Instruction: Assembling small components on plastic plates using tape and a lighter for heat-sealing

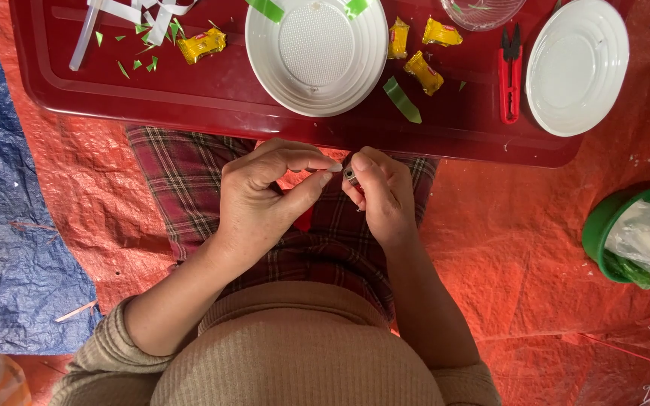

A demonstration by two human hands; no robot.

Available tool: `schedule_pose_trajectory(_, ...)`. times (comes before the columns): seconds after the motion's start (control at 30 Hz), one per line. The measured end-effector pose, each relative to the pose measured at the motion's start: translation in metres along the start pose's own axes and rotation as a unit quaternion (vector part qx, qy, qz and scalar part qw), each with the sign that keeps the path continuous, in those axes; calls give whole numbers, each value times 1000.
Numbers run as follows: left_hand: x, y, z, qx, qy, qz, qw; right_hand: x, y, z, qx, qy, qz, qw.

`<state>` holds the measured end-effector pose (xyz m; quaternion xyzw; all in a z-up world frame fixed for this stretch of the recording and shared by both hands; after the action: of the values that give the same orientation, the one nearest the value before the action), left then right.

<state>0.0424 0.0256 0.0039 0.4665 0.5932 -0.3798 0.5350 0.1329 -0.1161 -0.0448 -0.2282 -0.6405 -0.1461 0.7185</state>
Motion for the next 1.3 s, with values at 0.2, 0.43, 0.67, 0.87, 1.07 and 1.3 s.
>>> schedule_pose_trajectory(0.2,1,-1,0,-9,5,18,1000,-3,-1,-1,-13,-7,32,999)
schedule_pose_trajectory(0.43,-2,0,0,-12,29,26,999,-2,0,0,-18,-7,23,1000)
schedule_pose_trajectory(0.67,-5,1,0,-4,40,38,998,11,4,6,-16,-18,13,1000)
schedule_pose_trajectory(0.87,-7,1,1,-7,44,40,998,5,2,3,-22,-34,3,999)
schedule_pose_trajectory(1.07,-8,3,0,-6,62,41,997,6,0,5,-20,-34,-1,999)
schedule_pose_trajectory(1.3,-8,3,2,2,79,37,996,9,1,4,-25,-51,-12,998)
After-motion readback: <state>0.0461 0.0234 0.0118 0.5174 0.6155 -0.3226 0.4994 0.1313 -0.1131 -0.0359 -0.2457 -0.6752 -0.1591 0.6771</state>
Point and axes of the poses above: each hand's wrist, its own y-axis towards the middle knuckle, its own z-axis out of the palm, x = y × z, the point moved 5 cm from there along y, towards the middle knuckle, and after that the axes turned 15 degrees about x, right-handed, at the moved point
